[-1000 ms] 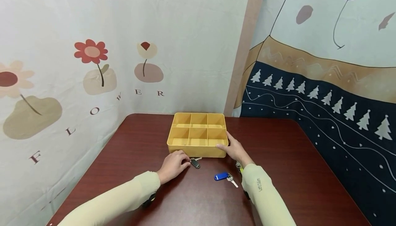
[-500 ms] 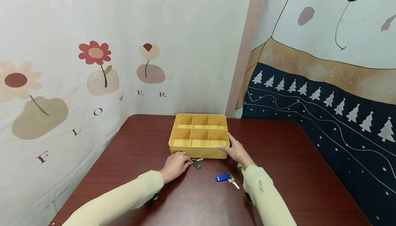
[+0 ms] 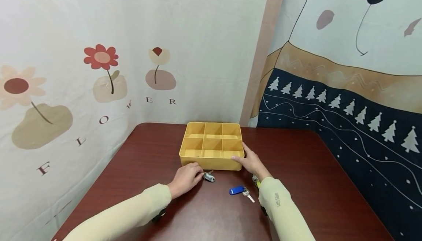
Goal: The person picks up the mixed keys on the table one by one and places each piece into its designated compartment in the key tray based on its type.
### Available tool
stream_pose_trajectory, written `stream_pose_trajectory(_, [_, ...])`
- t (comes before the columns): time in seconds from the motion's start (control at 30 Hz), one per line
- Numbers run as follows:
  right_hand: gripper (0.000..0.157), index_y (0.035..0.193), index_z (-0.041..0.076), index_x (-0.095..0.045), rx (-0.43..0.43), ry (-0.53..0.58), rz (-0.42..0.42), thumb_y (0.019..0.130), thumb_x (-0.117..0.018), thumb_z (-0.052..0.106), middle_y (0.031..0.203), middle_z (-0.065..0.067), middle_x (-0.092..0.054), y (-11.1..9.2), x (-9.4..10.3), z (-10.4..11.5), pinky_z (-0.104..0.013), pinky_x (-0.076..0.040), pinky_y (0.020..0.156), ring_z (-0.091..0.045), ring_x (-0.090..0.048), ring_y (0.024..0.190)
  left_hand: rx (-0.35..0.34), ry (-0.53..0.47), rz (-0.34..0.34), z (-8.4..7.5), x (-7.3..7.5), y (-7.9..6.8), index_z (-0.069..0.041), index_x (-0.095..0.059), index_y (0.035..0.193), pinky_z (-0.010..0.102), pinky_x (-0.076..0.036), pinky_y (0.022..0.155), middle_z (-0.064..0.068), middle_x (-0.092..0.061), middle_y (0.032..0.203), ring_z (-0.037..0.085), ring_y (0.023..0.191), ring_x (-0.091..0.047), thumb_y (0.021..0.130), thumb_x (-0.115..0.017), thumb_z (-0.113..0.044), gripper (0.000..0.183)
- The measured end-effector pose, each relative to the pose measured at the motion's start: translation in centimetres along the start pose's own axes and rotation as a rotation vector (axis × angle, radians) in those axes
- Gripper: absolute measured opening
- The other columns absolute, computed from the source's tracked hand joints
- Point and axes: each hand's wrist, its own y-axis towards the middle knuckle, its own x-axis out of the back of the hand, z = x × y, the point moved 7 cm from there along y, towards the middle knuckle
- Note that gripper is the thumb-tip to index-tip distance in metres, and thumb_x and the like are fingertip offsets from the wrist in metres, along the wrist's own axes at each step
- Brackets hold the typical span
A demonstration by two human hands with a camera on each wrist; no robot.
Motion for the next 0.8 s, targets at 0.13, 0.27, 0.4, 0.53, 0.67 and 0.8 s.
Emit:
stream_pose_trajectory(0.13, [0.097,0.160,0.015,-0.015,-0.002,0.001,-0.002,0.089,-0.067,0.054,0.158,-0.020,-0.028,0.1,0.1,0.1,-0.064,-0.023,0.110,-0.041,-0.027,0.144,-0.012,-0.102,-0.065,-0.3,1.8,0.5,-0.015,-0.072,0.085,0.031,-0.054,0.067,-0.006,-0.064,0.084,0.013,0.080,-0.063,0.089,-0.072,-0.017,0.005])
stream_pose_trajectory(0.27, [0.092,0.160,0.015,-0.014,0.001,0.000,0.005,0.092,-0.067,0.047,0.158,-0.021,-0.029,0.2,-0.1,0.1,-0.064,-0.023,0.110,-0.042,-0.027,0.144,-0.032,-0.202,-0.120,-0.9,4.3,2.1,-0.015,-0.072,0.085,0.031,-0.054,0.069,-0.006,-0.066,0.084,0.012,0.080,-0.063,0.090,-0.071,-0.015,0.005])
stream_pose_trajectory(0.4, [0.089,0.160,0.014,-0.014,-0.002,-0.008,0.004,0.094,-0.066,0.043,0.158,-0.022,-0.028,0.2,-0.1,0.1,-0.065,-0.023,0.110,-0.043,-0.027,0.143,-0.032,-0.267,-0.155,-1.3,6.6,4.6,-0.012,-0.072,0.085,0.032,-0.053,0.070,-0.003,-0.066,0.085,0.014,0.080,-0.063,0.091,-0.071,-0.014,0.006])
stream_pose_trajectory(0.53, [0.089,0.160,0.014,-0.014,-0.002,-0.003,0.000,0.094,-0.066,0.042,0.158,-0.022,-0.028,0.3,0.0,0.0,-0.065,-0.022,0.110,-0.043,-0.027,0.143,0.010,-0.290,-0.168,-0.8,7.6,7.2,-0.010,-0.074,0.089,0.034,-0.052,0.073,-0.001,-0.067,0.087,0.018,0.083,-0.064,0.092,-0.070,-0.016,0.008])
stream_pose_trajectory(0.67, [0.088,0.160,0.014,-0.014,0.004,-0.005,0.002,0.095,-0.066,0.041,0.158,-0.022,-0.028,0.3,-0.1,0.0,-0.064,-0.023,0.110,-0.043,-0.027,0.143,0.095,-0.297,-0.144,0.6,6.9,9.1,-0.010,-0.075,0.091,0.035,-0.051,0.076,0.000,-0.068,0.090,0.022,0.087,-0.064,0.093,-0.069,-0.016,0.009])
stream_pose_trajectory(0.8, [0.087,0.160,0.013,-0.015,0.010,-0.012,0.002,0.095,-0.066,0.041,0.157,-0.023,-0.028,0.2,-0.1,0.1,-0.065,-0.024,0.109,-0.044,-0.027,0.143,0.173,-0.265,-0.095,2.0,5.5,9.9,-0.013,-0.076,0.092,0.034,-0.050,0.075,-0.001,-0.068,0.091,0.020,0.087,-0.063,0.094,-0.067,-0.019,0.011])
